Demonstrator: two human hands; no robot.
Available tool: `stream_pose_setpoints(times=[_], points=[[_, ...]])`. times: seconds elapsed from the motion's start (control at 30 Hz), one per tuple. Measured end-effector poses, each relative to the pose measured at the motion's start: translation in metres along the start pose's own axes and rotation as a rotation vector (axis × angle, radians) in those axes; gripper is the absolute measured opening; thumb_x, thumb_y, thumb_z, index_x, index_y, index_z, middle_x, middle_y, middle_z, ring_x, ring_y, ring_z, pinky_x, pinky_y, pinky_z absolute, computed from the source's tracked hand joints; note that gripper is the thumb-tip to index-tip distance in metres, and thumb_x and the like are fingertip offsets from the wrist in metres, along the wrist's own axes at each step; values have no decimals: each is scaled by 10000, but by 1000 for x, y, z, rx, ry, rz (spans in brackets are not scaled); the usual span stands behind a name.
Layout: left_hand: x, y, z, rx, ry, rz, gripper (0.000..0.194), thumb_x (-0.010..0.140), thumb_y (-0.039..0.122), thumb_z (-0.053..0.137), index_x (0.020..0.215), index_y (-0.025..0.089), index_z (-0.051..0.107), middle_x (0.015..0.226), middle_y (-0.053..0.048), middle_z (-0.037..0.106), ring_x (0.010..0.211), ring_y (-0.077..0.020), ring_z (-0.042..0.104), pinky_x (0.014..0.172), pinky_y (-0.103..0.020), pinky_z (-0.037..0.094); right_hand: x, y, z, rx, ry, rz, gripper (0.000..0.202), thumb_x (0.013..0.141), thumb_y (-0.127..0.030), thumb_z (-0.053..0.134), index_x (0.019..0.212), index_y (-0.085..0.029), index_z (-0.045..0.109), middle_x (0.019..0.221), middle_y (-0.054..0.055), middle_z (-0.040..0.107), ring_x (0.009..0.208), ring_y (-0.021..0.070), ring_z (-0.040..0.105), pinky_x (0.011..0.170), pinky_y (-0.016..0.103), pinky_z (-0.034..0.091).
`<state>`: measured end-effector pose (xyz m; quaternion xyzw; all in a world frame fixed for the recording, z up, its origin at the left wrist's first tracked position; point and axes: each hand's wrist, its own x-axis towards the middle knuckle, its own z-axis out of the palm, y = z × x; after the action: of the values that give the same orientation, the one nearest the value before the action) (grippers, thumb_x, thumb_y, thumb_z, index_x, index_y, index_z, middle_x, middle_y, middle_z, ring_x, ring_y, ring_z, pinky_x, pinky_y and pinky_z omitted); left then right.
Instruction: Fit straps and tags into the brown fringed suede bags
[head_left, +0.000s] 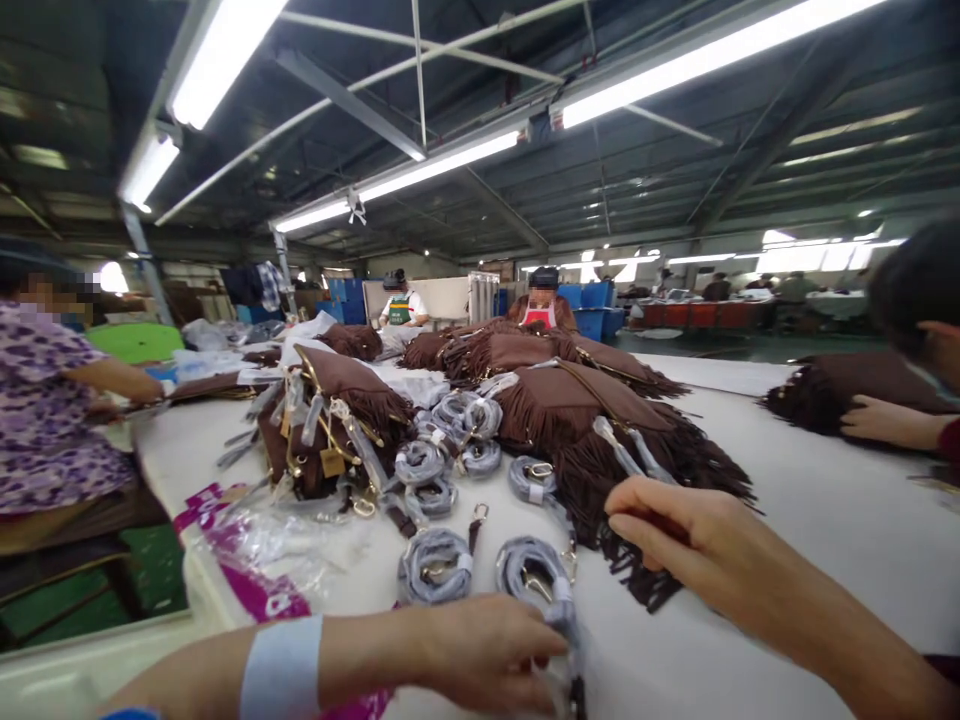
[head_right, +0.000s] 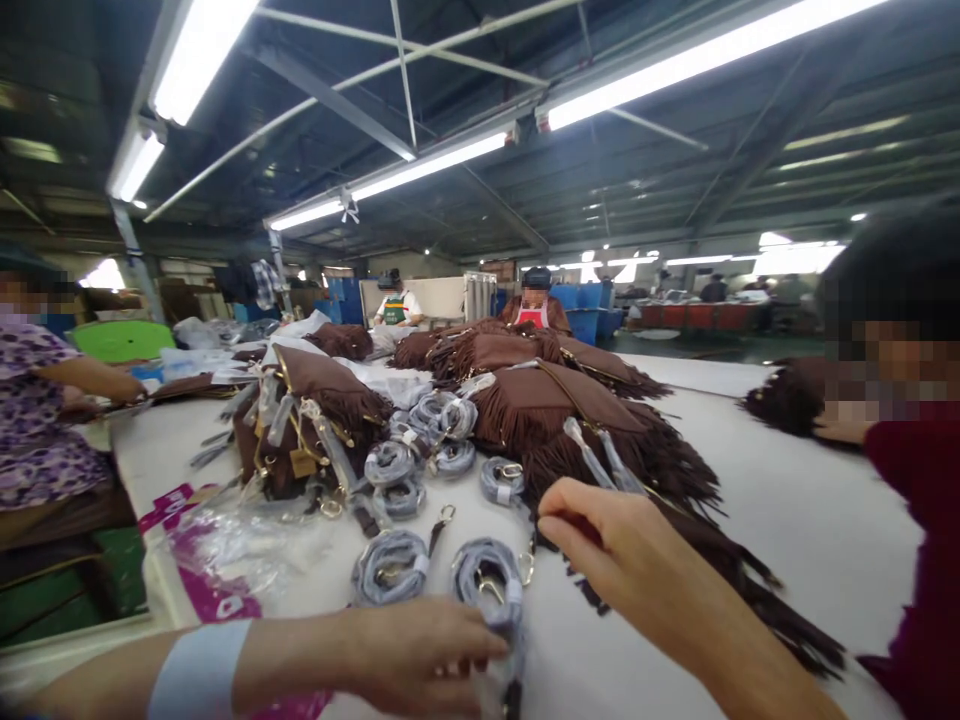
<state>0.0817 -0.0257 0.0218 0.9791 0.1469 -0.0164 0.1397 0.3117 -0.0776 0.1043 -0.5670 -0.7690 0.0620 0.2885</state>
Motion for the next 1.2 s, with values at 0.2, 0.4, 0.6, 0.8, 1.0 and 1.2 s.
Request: stream_pose_setpoints(times=[0.2,0.4,0.6,0.8,1.0,1.2], points=[[-79,-43,-54,-56,311,-287,249,922,170,482,1096,173,660,994,-62,692,909,-187,629,819,-266,461,7,-12,24,39,-196,-7,249,907,-351,412,761,-235,578,637,-32,577,574,136,522,546,237,351],[-159,-51,-31,-147,344,-517,223,919,202,495,1053,191,672,948,-36,697,874,-175,635,809,-272,476,17,-20,59,98,-358,-57,245,889,-338,412,722,-224,549,649,-15,583,599,151,520,571,255,341],[-177,-15,17,-256,326,-533,452,825,128,594,1266,224,577,1307,-84,574,1186,-232,541,1041,-342,421,22,-21,84,102,-469,-60,275,891,-370,375,713,-224,525,669,6,570,629,171,515,573,265,345],[-202,-67,28,27,508,-612,586,782,26,434,1333,212,511,1421,-105,484,1323,-253,417,1118,-453,342,23,-5,105,70,-482,-47,320,887,-431,366,685,-225,504,674,21,578,614,175,507,566,262,361],[-200,-132,35,177,413,-803,542,704,48,495,1231,162,548,1341,-147,535,1297,-328,425,1098,-574,296,22,-3,113,80,-441,-64,234,879,-342,446,698,-221,533,689,10,614,630,165,539,553,242,361],[-189,-128,46,104,587,-838,291,885,136,328,1044,173,569,1052,-108,651,1024,-235,599,944,-415,480,24,-12,115,0,-494,-105,173,875,-235,449,734,-215,549,749,12,650,695,175,588,627,255,380]])
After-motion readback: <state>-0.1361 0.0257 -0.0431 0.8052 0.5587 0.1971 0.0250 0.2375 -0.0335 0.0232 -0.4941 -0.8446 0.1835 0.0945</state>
